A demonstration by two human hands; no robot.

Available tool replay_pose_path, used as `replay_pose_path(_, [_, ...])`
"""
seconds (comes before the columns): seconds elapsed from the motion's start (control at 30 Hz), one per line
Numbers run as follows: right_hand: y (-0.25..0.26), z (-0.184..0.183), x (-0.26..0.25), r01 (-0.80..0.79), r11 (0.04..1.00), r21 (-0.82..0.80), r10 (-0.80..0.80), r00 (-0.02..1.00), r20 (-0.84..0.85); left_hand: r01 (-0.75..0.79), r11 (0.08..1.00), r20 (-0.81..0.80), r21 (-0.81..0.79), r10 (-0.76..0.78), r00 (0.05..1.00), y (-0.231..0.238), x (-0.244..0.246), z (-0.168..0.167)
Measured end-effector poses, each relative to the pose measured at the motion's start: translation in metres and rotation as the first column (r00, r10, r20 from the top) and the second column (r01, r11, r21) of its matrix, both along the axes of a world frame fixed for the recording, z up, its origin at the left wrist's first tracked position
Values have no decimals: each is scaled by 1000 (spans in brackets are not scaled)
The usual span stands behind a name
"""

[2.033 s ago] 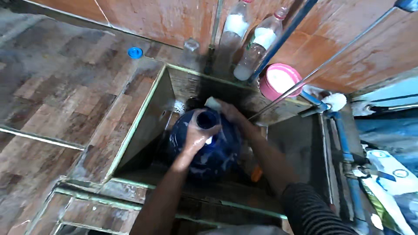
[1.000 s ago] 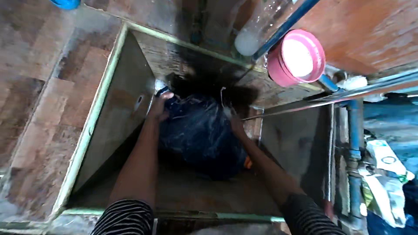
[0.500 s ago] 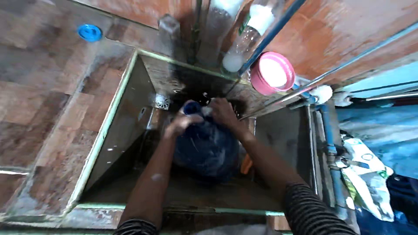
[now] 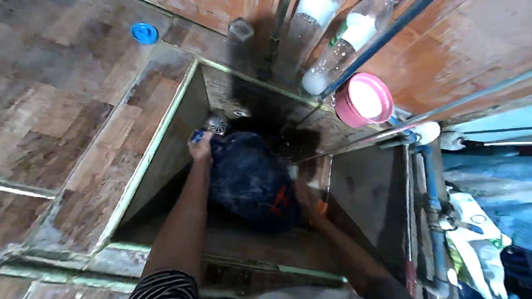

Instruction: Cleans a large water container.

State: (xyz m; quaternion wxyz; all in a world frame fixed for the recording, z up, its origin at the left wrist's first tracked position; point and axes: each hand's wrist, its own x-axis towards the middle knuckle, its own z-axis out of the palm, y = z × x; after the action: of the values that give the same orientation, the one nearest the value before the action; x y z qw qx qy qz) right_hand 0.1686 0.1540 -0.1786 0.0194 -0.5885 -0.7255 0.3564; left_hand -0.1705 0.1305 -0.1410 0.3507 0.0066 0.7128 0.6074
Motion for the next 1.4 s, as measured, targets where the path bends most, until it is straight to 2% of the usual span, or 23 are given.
replay_pose_path(0.03, [-32, -2, 9, -21, 996, 90, 27, 997, -67, -87, 995, -10, -43, 87, 996, 0, -8, -16])
replay_pose_path(0.1, [-68, 10, -3, -115, 960, 256, 171, 962, -211, -90, 996, 42, -25, 91, 995, 5, -7, -27])
replay_pose_path(0.2, [-28, 40, -70, -256, 777, 575, 459, 855, -240, 225, 959, 96, 173, -244, 965, 17, 22, -14])
replay_pose_path(0.23, [0, 53, -88, -286, 765, 576, 473, 858, -202, 341, 909, 110, 241, -375, 921, 19, 29, -9])
replay_pose_path(0.27, [33, 68, -101, -305, 819, 485, 430, 887, -169, 422, 861, 128, 284, -470, 873, 22, 32, -7])
replay_pose_path(0.33, [86, 74, -90, -216, 968, 127, 229, 969, -93, 491, 824, 203, 284, -552, 809, 19, 33, -7])
replay_pose_path(0.37, [92, 58, -67, -111, 994, -14, 109, 991, -83, 496, 827, 230, 266, -554, 800, 16, 29, -8])
replay_pose_path(0.43, [51, 15, -9, -11, 998, -56, 10, 1000, -13, 438, 878, 236, 195, -475, 848, 14, 4, -25])
replay_pose_path(0.5, [-23, -5, 51, -126, 990, 71, 128, 991, -38, 208, 975, 153, -75, -195, 969, 17, -16, -49])
replay_pose_path(0.57, [-63, 6, 84, -242, 968, 68, 247, 965, -90, -16, 965, 79, -260, 37, 996, 16, -18, -67])
replay_pose_path(0.6, [-59, 7, 87, -228, 973, 25, 229, 967, -110, -29, 958, 80, -285, 54, 995, 20, -13, -73])
replay_pose_path(0.67, [-2, -3, 73, -44, 987, -156, 31, 996, -84, 34, 972, 116, -230, -7, 993, 33, -4, -75])
replay_pose_path(0.73, [53, -25, 67, 188, 920, -343, -172, 982, 78, 88, 992, 150, -91, -74, 986, 41, 6, -79])
replay_pose_path(0.77, [55, -28, 68, 223, 913, -342, -189, 973, 130, 120, 993, 188, -11, -116, 975, 41, 8, -80])
replay_pose_path(0.83, [23, -8, 68, 108, 968, -227, -98, 994, 53, 176, 979, 255, 107, -198, 946, 38, -10, -78])
replay_pose_path(0.9, [-31, 17, 84, -115, 988, -103, 105, 990, -98, 161, 987, 308, 13, -157, 938, 23, -26, -81])
replay_pose_path(0.97, [-44, 25, 86, -201, 974, -102, 183, 970, -160, 84, 985, 310, -150, -34, 950, 17, -36, -99])
replay_pose_path(1.03, [5, 6, 69, -91, 980, -177, 79, 994, -77, 56, 986, 290, -156, -8, 957, 26, -30, -100])
replay_pose_path(1.13, [67, -42, 46, 184, 937, -296, -148, 979, 141, 126, 991, 300, 39, -132, 945, 28, -13, -90])
replay_pose_path(1.2, [53, -34, 40, 97, 983, -155, -75, 988, 138, 181, 979, 307, 97, -202, 930, 28, -21, -91])
replay_pose_path(1.3, [-21, -2, 48, -151, 961, 233, 172, 982, -72, 156, 987, 283, -36, -140, 949, 21, -45, -111])
replay_pose_path(1.33, [-28, 3, 44, -175, 943, 283, 211, 972, -104, 141, 987, 258, -75, -118, 959, 22, -46, -111])
replay_pose_path(1.4, [-2, 6, 26, -115, 983, 142, 122, 992, -42, 131, 990, 269, -52, -112, 957, 31, -39, -106])
